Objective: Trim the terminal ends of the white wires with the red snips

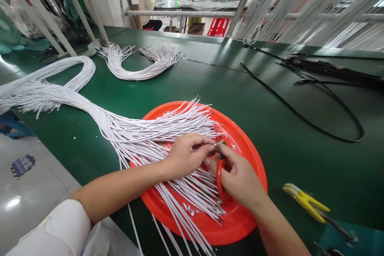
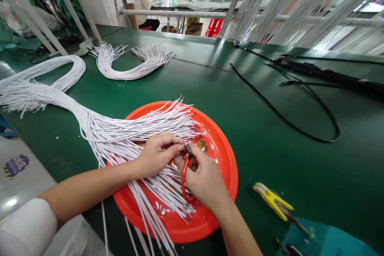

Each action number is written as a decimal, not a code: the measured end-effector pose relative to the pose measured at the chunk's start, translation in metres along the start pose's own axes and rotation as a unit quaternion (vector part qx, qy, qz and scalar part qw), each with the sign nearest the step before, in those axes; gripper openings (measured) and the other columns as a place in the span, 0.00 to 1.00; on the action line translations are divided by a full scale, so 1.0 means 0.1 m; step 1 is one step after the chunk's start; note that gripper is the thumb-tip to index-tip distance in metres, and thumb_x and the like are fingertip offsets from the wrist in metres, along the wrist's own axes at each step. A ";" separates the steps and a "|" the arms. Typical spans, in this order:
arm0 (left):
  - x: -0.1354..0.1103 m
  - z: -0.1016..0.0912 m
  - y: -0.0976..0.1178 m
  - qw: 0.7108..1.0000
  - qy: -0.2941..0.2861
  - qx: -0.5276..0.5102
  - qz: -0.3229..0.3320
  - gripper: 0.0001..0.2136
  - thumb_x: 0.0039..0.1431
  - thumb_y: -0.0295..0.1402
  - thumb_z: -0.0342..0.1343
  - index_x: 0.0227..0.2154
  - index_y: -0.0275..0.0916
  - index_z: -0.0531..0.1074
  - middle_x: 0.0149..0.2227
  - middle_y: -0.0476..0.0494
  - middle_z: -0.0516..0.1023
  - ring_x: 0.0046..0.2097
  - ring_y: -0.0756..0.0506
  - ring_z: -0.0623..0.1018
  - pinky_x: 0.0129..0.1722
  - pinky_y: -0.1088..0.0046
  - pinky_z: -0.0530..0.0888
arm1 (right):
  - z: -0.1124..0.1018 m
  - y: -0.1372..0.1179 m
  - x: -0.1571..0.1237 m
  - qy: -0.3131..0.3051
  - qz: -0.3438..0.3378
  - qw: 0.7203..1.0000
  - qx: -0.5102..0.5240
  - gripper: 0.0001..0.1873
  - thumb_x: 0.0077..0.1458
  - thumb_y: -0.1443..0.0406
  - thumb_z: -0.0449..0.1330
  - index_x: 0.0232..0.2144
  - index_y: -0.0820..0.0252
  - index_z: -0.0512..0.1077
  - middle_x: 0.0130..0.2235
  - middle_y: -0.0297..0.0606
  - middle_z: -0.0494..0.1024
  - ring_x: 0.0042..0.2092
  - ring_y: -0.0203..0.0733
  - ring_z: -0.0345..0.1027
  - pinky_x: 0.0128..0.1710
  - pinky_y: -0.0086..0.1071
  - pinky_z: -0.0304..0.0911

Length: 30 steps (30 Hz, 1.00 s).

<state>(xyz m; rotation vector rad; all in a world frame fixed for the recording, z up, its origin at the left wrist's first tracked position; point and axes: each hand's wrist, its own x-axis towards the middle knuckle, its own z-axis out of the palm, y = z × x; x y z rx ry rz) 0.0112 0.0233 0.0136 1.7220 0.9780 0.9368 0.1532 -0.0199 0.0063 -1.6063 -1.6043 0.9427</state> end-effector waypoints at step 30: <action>-0.01 0.01 -0.08 0.993 -0.036 0.110 -0.001 0.08 0.54 0.29 0.51 0.29 0.37 0.76 0.27 0.47 0.75 0.32 0.49 0.72 0.34 0.74 0.68 | 0.05 0.06 -0.04 0.290 -0.098 0.942 -0.133 0.05 0.49 0.63 0.58 0.30 0.56 0.71 0.28 0.34 0.77 0.27 0.38 0.70 0.28 0.31 0.63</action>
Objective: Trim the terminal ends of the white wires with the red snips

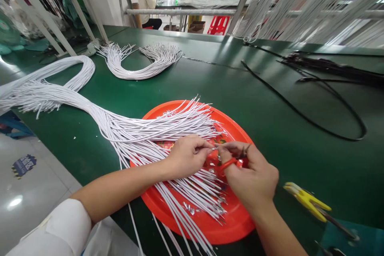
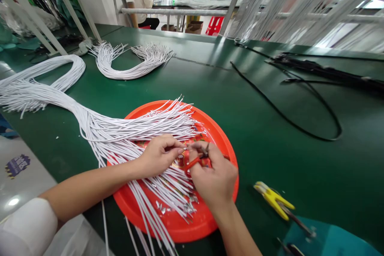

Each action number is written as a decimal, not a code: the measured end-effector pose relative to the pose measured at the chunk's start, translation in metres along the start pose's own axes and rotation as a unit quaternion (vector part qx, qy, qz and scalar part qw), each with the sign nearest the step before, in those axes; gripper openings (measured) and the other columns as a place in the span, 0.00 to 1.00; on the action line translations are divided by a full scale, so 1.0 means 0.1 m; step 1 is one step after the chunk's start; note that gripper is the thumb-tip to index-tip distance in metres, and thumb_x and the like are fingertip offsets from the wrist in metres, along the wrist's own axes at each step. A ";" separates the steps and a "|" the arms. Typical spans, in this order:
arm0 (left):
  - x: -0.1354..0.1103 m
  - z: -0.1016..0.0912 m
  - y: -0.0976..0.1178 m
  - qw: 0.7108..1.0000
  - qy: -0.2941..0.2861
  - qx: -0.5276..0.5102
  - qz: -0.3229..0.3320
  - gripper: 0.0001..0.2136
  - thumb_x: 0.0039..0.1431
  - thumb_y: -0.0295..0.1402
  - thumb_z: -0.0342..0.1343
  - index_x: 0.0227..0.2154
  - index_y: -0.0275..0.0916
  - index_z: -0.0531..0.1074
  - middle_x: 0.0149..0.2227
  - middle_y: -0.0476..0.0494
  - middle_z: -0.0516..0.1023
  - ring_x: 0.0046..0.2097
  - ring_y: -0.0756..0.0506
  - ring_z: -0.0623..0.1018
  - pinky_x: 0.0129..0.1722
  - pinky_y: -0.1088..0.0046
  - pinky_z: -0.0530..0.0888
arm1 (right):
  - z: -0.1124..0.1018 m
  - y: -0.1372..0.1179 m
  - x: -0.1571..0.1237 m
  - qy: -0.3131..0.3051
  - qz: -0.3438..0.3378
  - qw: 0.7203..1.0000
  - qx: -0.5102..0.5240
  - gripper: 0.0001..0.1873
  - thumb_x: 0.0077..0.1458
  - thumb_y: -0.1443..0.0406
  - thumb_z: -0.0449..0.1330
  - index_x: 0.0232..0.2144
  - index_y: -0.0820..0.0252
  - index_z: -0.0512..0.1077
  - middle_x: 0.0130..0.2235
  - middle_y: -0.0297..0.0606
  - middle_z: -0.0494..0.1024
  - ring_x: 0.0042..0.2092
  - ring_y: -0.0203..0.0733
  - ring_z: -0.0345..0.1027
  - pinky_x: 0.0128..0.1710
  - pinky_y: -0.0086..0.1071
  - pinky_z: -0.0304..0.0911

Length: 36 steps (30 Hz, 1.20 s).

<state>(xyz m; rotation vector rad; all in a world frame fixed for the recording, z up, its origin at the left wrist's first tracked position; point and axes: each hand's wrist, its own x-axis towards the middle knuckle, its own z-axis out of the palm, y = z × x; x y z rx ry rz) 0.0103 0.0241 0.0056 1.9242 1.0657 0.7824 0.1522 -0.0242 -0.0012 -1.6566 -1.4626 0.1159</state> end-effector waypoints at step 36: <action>0.02 -0.04 0.04 0.997 0.012 -0.074 0.010 0.07 0.54 0.27 0.52 0.28 0.37 0.76 0.27 0.48 0.75 0.32 0.51 0.72 0.34 0.76 0.68 | 0.03 -0.04 0.06 -0.290 0.150 0.938 0.120 0.11 0.42 0.59 0.58 0.21 0.56 0.60 0.22 0.31 0.69 0.25 0.37 0.62 0.26 0.32 0.60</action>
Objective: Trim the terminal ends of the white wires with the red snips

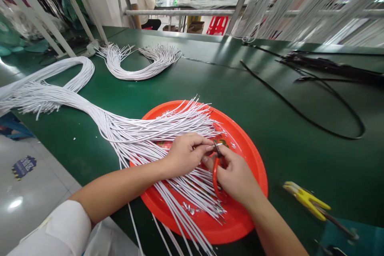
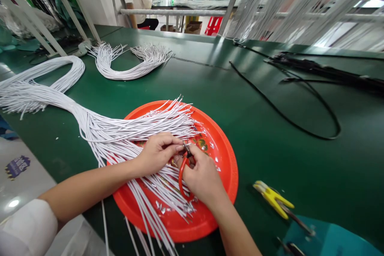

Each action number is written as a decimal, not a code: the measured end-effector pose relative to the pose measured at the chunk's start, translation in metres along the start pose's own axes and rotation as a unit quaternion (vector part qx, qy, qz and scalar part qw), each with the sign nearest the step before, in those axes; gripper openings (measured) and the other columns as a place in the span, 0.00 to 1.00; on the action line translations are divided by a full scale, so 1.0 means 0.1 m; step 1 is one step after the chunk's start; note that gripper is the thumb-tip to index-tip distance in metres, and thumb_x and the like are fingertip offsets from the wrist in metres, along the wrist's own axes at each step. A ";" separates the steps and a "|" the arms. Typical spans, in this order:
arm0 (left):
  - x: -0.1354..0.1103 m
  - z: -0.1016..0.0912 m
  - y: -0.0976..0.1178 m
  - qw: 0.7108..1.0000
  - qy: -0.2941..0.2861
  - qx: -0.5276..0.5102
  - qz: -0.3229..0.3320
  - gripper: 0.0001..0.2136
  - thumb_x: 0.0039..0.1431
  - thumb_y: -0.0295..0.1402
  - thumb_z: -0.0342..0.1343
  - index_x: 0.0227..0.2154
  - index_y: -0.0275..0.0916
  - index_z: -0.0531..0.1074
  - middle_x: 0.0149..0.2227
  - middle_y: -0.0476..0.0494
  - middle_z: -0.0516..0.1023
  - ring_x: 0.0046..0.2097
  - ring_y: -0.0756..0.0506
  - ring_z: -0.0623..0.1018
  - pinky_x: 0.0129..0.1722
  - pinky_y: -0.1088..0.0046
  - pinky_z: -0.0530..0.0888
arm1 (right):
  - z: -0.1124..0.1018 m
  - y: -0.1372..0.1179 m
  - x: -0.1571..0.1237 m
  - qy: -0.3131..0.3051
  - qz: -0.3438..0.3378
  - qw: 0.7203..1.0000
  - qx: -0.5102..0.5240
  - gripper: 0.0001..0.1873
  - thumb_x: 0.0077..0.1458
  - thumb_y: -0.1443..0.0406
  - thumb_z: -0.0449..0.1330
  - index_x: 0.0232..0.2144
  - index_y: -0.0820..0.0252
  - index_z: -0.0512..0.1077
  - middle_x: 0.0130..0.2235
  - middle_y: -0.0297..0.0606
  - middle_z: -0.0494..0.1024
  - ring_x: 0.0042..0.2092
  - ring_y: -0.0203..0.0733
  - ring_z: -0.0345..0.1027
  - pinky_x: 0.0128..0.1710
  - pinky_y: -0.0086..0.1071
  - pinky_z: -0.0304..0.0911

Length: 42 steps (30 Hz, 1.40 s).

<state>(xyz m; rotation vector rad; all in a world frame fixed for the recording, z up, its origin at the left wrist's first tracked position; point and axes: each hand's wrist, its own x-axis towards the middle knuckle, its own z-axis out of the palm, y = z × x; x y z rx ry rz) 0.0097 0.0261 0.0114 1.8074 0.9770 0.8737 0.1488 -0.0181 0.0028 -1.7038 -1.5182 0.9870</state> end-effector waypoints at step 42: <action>-0.03 0.03 -0.02 1.000 0.002 -0.011 -0.029 0.07 0.54 0.29 0.51 0.30 0.35 0.74 0.25 0.48 0.72 0.29 0.51 0.70 0.31 0.77 0.66 | 0.06 0.06 -0.01 0.226 -0.095 0.960 0.135 0.08 0.47 0.65 0.60 0.27 0.56 0.62 0.31 0.33 0.73 0.32 0.35 0.69 0.32 0.30 0.65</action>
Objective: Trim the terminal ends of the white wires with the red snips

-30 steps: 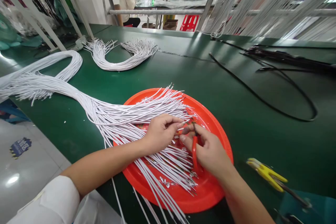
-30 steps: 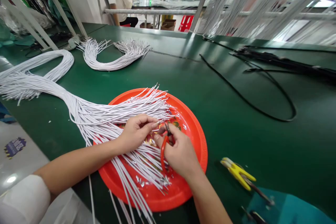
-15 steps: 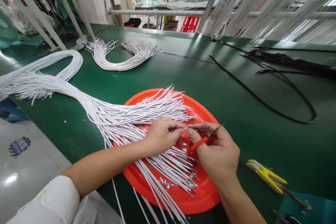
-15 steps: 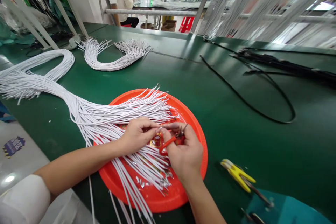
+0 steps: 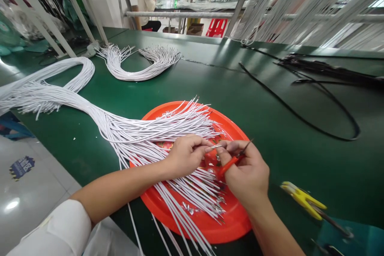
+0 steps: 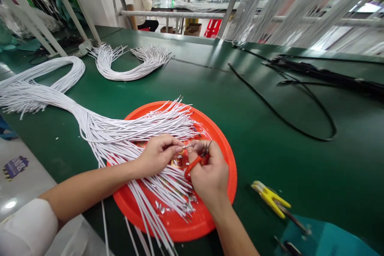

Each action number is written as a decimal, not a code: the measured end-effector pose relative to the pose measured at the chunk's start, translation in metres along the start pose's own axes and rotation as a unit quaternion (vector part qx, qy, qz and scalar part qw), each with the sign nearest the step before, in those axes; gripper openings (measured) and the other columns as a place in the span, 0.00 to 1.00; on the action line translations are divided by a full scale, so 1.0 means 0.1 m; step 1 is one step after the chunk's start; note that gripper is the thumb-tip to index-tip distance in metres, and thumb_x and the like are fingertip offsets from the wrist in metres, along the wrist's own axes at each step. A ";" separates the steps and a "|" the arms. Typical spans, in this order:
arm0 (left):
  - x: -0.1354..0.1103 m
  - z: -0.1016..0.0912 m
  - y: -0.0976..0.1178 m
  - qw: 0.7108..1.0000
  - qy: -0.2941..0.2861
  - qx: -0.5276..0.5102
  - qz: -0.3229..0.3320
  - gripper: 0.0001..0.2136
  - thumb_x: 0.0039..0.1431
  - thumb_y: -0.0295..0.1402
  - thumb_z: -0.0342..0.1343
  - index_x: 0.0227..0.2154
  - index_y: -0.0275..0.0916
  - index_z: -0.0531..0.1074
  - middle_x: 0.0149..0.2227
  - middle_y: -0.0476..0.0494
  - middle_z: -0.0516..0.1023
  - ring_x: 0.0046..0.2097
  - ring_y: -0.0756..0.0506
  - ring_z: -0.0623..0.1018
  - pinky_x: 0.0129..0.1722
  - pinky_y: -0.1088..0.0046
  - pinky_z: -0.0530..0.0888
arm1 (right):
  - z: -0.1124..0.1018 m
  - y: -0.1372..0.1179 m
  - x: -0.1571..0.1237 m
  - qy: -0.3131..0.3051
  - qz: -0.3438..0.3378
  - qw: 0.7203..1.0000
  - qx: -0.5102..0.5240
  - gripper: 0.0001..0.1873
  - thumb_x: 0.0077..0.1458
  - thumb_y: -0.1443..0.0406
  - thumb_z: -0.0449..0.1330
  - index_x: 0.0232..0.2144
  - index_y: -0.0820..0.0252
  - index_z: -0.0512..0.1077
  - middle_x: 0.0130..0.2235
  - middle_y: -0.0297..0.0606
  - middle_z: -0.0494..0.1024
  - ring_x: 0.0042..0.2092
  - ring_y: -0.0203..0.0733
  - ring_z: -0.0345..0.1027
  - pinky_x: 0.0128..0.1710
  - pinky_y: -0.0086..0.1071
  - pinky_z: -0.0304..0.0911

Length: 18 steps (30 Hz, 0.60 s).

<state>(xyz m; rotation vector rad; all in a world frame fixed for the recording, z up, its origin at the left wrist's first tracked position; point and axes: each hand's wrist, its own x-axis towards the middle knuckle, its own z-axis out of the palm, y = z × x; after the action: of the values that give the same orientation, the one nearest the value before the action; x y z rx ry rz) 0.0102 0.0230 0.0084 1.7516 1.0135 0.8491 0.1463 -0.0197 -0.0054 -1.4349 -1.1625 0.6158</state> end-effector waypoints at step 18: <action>0.06 0.00 -0.02 0.997 -0.040 -0.017 -0.065 0.08 0.53 0.32 0.54 0.28 0.35 0.75 0.24 0.48 0.74 0.26 0.52 0.70 0.28 0.77 0.66 | -0.07 0.00 0.13 0.023 0.101 0.994 0.024 0.13 0.42 0.59 0.64 0.31 0.57 0.67 0.28 0.33 0.73 0.29 0.37 0.68 0.31 0.32 0.65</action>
<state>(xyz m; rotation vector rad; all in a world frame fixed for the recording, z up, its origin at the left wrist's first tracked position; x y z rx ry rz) 0.0124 0.0290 0.0071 1.6584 1.0406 0.7056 0.1568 -0.0112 -0.0014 -1.5296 -0.9672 0.7408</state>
